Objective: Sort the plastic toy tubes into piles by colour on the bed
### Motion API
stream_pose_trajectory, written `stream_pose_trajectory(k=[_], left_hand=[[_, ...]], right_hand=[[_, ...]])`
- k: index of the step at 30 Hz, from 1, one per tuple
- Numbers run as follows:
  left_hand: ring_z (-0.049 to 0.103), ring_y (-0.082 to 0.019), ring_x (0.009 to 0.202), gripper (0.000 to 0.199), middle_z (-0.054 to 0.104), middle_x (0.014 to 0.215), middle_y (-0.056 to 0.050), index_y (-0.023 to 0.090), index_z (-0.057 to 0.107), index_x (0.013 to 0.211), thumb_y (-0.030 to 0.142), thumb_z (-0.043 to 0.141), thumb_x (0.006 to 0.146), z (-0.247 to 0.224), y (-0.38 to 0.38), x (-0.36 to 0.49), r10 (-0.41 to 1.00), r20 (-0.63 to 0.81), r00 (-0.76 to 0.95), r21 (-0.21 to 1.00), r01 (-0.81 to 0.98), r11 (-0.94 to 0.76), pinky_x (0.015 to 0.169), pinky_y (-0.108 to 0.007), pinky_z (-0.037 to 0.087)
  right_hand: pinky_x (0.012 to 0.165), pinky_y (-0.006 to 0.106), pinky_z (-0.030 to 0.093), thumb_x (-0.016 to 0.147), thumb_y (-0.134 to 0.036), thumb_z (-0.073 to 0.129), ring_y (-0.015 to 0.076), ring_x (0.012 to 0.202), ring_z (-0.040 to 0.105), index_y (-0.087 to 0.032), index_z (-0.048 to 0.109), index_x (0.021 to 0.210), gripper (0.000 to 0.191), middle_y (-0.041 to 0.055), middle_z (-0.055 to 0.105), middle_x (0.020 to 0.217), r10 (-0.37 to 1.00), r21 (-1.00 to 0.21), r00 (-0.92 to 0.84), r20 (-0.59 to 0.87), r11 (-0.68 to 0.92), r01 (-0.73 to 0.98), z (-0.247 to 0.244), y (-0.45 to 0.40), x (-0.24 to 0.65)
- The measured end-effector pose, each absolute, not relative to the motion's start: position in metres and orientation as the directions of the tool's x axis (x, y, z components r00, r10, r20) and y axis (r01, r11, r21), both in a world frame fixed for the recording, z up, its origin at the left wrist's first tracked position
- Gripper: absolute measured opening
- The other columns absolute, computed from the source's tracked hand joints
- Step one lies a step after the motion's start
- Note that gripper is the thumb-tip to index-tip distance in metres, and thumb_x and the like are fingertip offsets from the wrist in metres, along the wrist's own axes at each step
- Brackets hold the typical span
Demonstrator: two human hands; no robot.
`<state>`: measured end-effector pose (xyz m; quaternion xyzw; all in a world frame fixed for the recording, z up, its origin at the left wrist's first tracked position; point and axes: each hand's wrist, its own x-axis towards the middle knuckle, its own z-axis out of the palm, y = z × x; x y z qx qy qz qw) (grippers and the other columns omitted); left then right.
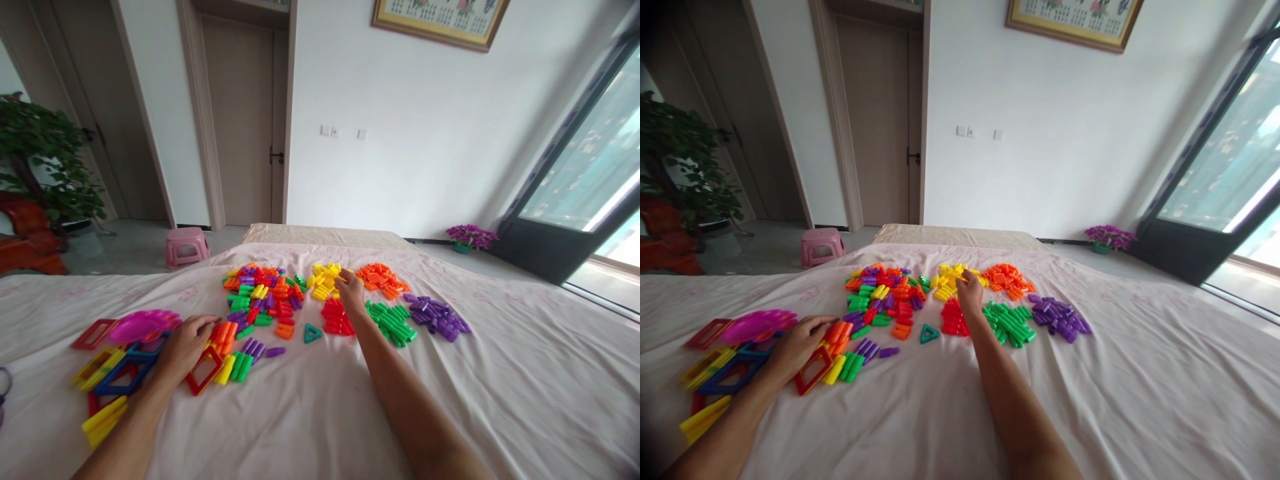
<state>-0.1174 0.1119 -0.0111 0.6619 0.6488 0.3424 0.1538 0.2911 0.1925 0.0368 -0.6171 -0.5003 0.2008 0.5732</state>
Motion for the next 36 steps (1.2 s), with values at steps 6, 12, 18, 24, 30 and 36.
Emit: stream_pose_trajectory(k=[6, 12, 18, 24, 30, 36], left_hand=[[0.064, -0.022, 0.110, 0.040, 0.073, 0.114, -0.008, 0.018, 0.071, 0.107, 0.041, 0.044, 0.087, -0.010, 0.111, -0.117, 0.964, 0.256, -0.066, 0.641, 0.758, -0.119, 0.097, -0.032, 0.047], [0.064, -0.022, 0.110, 0.040, 0.072, 0.114, -0.007, 0.019, 0.071, 0.107, 0.040, 0.044, 0.088, -0.009, 0.110, -0.116, 0.964, 0.254, -0.075, 0.640, 0.761, -0.110, 0.098, -0.031, 0.046], [0.065, -0.022, 0.109, 0.040, 0.073, 0.113, -0.007, 0.019, 0.072, 0.106, 0.042, 0.044, 0.088, -0.010, 0.111, -0.117, 0.962, 0.264, -0.070, 0.632, 0.766, -0.117, 0.097, -0.031, 0.046], [0.065, -0.022, 0.109, 0.040, 0.073, 0.114, -0.007, 0.020, 0.071, 0.107, 0.042, 0.044, 0.088, -0.010, 0.111, -0.117, 0.962, 0.264, -0.067, 0.637, 0.762, -0.122, 0.096, -0.031, 0.047], [0.065, -0.022, 0.109, 0.040, 0.073, 0.113, -0.007, 0.019, 0.071, 0.107, 0.041, 0.043, 0.088, -0.013, 0.113, -0.119, 0.960, 0.273, -0.058, 0.634, 0.762, -0.134, 0.097, -0.033, 0.046], [0.065, -0.022, 0.109, 0.040, 0.073, 0.114, -0.006, 0.021, 0.072, 0.106, 0.043, 0.045, 0.087, -0.014, 0.114, -0.121, 0.960, 0.276, -0.052, 0.631, 0.763, -0.140, 0.097, -0.033, 0.047]], right_hand=[[0.079, 0.031, 0.054, 0.075, -0.019, 0.057, 0.0200, 0.087, 0.069, -0.015, 0.072, 0.102, 0.032, 0.0081, 0.074, 0.099, 0.877, -0.858, 0.251, 0.410, 0.278, 0.432, 0.038, 0.179, 0.268], [0.065, 0.022, 0.047, 0.083, -0.024, 0.064, 0.0141, 0.074, 0.065, -0.018, 0.075, 0.092, 0.016, 0.0019, 0.073, 0.085, 0.843, -0.755, -0.389, 0.372, 0.518, 0.401, 0.045, 0.130, 0.200], [0.073, 0.024, 0.046, 0.089, -0.047, 0.064, 0.0157, 0.088, 0.063, -0.023, 0.069, 0.115, 0.035, 0.0043, 0.069, 0.104, 0.665, -0.478, -0.664, 0.341, 0.731, 0.487, 0.051, 0.080, 0.161], [0.079, 0.031, 0.046, 0.084, -0.061, 0.063, 0.0202, 0.094, 0.059, -0.031, 0.064, 0.124, 0.050, 0.0048, 0.062, 0.114, 0.634, -0.241, -0.707, 0.312, 0.773, 0.587, 0.045, 0.066, 0.143], [0.085, 0.031, 0.045, 0.077, -0.046, 0.077, 0.0202, 0.097, 0.060, -0.029, 0.066, 0.118, 0.047, 0.0030, 0.065, 0.109, 0.635, -0.321, -0.688, 0.351, 0.772, 0.549, 0.039, 0.066, 0.137], [0.072, 0.023, 0.046, 0.079, -0.026, 0.075, 0.0153, 0.083, 0.065, -0.024, 0.069, 0.104, 0.026, -0.0004, 0.071, 0.094, 0.754, -0.614, -0.574, 0.319, 0.626, 0.482, 0.040, 0.071, 0.143]])
